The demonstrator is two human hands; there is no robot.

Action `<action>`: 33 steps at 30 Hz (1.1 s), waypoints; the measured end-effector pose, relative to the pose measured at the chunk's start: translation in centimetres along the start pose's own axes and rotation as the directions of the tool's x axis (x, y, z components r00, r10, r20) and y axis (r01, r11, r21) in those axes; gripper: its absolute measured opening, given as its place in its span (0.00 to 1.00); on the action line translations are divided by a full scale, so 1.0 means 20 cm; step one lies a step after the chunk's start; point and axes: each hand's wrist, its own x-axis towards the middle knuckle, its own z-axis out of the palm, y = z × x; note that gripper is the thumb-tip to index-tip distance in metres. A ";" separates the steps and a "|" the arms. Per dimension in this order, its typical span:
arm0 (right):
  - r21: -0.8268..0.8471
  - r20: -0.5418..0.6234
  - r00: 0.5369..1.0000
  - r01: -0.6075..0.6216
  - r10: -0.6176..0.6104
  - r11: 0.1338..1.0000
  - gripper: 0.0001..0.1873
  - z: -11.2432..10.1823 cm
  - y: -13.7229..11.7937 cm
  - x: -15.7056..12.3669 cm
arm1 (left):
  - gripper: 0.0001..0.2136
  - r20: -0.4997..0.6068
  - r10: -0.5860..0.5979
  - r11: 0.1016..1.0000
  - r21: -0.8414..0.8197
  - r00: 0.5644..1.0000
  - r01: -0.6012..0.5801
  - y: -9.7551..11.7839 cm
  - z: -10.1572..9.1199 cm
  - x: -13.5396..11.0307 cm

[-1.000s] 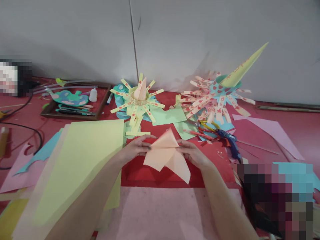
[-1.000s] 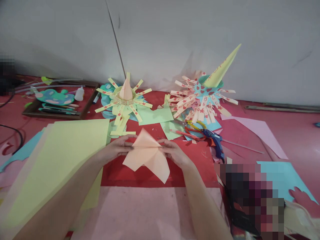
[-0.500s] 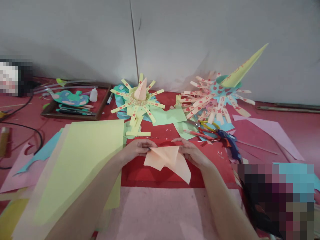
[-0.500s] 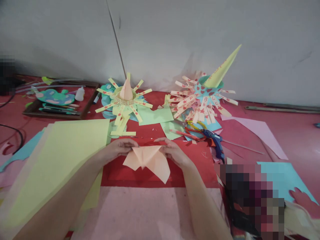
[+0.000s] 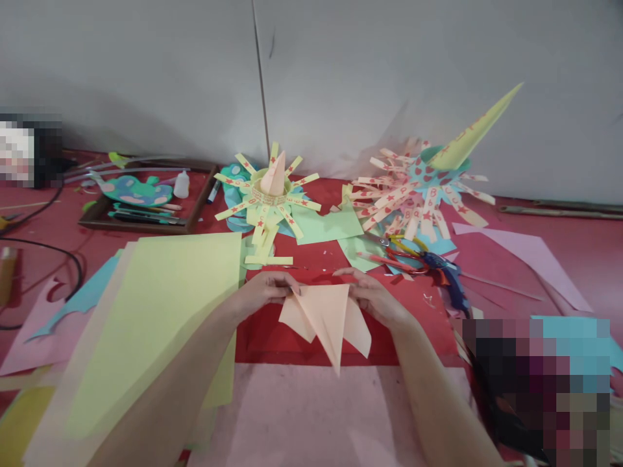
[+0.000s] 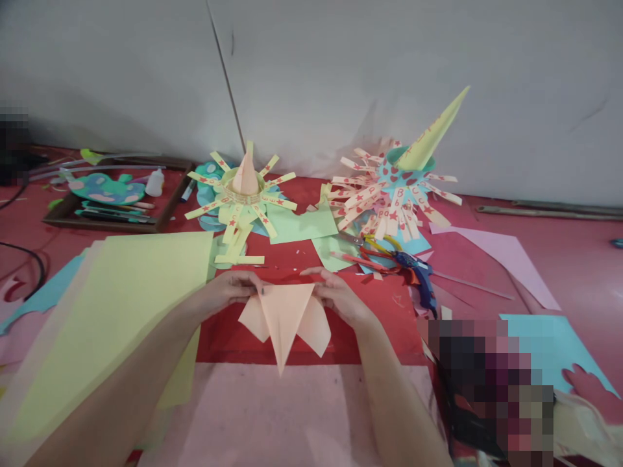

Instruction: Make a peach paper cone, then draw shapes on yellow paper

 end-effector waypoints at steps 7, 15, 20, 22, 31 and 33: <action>-0.003 0.000 1.000 -0.001 0.001 1.000 0.17 0.00 0.00 0.00 | 0.07 -0.014 -0.003 1.000 -0.021 1.000 0.003 0.00 0.00 0.00; -0.009 0.024 1.000 -0.005 0.005 1.000 0.11 0.01 -0.02 -0.01 | 0.06 -0.017 0.017 0.999 -0.034 1.000 -0.018 0.01 0.02 -0.01; -0.009 0.000 1.000 0.001 -0.001 1.000 0.12 0.01 -0.01 0.00 | 0.18 -0.032 -0.002 0.998 -0.062 0.999 0.000 0.03 0.03 -0.02; -0.006 0.009 1.000 0.006 -0.006 1.000 0.12 0.01 -0.01 0.00 | 0.19 -0.030 -0.007 0.998 -0.056 1.000 0.006 0.02 0.02 -0.02; -0.017 0.019 1.000 0.008 -0.008 1.000 0.10 0.01 -0.02 -0.01 | 0.18 -0.031 -0.015 1.000 -0.011 0.999 0.014 0.01 0.00 -0.01; -0.018 0.027 1.000 0.007 -0.006 1.000 0.09 0.01 -0.02 0.00 | 0.18 -0.011 -0.008 1.000 -0.011 1.000 0.008 0.01 0.00 -0.01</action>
